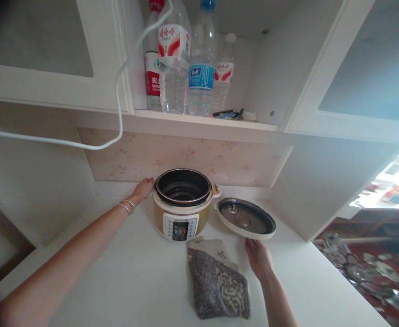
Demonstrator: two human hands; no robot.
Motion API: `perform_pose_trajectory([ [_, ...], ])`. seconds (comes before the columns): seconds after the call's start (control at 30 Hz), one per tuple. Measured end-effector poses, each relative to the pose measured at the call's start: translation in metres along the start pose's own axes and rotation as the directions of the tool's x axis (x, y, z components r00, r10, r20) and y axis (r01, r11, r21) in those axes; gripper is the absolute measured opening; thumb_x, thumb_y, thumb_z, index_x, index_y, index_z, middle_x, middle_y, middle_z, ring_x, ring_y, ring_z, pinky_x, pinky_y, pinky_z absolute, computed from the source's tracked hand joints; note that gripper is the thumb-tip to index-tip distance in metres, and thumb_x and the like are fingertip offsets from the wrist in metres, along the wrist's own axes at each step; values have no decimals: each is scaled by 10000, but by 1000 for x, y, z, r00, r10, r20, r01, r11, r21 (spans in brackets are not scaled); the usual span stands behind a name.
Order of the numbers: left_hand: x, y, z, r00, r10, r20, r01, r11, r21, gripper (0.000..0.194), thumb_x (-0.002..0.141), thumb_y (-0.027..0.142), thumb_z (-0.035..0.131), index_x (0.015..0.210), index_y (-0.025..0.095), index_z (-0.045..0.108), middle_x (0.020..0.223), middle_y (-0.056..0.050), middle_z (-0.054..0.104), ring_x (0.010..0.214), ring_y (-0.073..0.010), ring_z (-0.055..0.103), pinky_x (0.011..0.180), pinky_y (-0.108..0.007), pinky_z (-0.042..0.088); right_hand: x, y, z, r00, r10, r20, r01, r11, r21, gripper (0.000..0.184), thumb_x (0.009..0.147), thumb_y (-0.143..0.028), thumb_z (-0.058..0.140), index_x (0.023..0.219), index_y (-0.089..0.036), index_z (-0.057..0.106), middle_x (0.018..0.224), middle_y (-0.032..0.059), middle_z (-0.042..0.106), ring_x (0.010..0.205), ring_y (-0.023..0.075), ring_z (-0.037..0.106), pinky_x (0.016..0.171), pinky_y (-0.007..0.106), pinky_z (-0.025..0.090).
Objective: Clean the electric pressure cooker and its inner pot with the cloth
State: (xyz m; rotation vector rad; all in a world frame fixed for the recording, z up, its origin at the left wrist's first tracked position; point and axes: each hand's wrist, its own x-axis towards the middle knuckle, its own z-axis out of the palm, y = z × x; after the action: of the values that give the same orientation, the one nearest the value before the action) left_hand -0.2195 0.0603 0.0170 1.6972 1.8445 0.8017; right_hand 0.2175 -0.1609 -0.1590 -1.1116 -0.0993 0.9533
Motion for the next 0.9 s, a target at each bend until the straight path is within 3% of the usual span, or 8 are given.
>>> perform_pose_trajectory([
  [0.1,-7,5,-6,995,35,-98,-28,997,72,426,895,408,349,1169,133,523,1184,-227,585,1072,-336,588,840,-410,443,-9,-7,-10,1000,-22,3,22,1000,10,199,758,-217,598,955,-247,605,976,-8,676,795,120,668,702,211,567],
  [0.2,-10,13,-15,981,132,-142,-102,974,202,416,900,375,317,1160,143,544,1273,-230,522,1084,-343,580,868,-431,426,-16,-7,-21,999,-34,-2,34,999,3,217,732,-213,625,946,-245,617,991,2,676,792,130,673,675,215,577],
  [0.3,-10,24,-24,973,215,-88,-180,938,296,437,907,410,290,1003,149,626,1159,-209,605,1046,-325,601,843,-393,438,-26,0,-30,1000,-12,-15,12,1000,-20,205,702,-196,631,905,-213,629,944,24,679,790,140,673,672,221,578],
  [0.4,-10,35,-30,973,230,-35,-209,930,301,506,879,557,313,927,184,651,1020,-167,677,994,-319,621,800,-369,445,-44,8,-26,1000,-28,3,28,998,-58,255,652,-215,682,902,-195,638,890,14,673,762,133,660,685,223,566],
  [0.5,-11,43,-30,985,174,17,-170,935,310,622,760,716,420,1019,192,632,1037,-169,682,967,-331,630,755,-360,448,-69,10,-10,983,-181,23,182,965,-188,341,651,-337,710,956,-195,657,766,-26,636,615,91,575,556,188,503],
  [0.6,-12,46,-26,991,124,41,-131,936,326,754,631,747,557,1117,172,598,1096,-196,662,988,-345,626,738,-343,451,-93,7,11,932,-360,43,351,866,-357,382,693,-439,669,968,-174,673,602,-56,538,510,71,434,447,174,364],
  [0.73,-7,46,-22,988,124,92,-150,918,368,556,553,586,712,932,181,678,1015,-176,691,969,-346,634,727,-330,460,-120,8,29,895,-384,227,445,735,-511,435,709,-514,644,974,-172,689,639,-31,568,549,101,458,495,213,367],
  [0.9,0,52,-21,988,96,125,-124,961,246,179,516,222,728,667,154,660,842,-169,699,993,-369,615,739,-338,467,-154,34,38,816,-133,562,530,560,-637,396,802,-507,555,1026,-214,697,656,-8,624,600,160,545,566,262,429],
])
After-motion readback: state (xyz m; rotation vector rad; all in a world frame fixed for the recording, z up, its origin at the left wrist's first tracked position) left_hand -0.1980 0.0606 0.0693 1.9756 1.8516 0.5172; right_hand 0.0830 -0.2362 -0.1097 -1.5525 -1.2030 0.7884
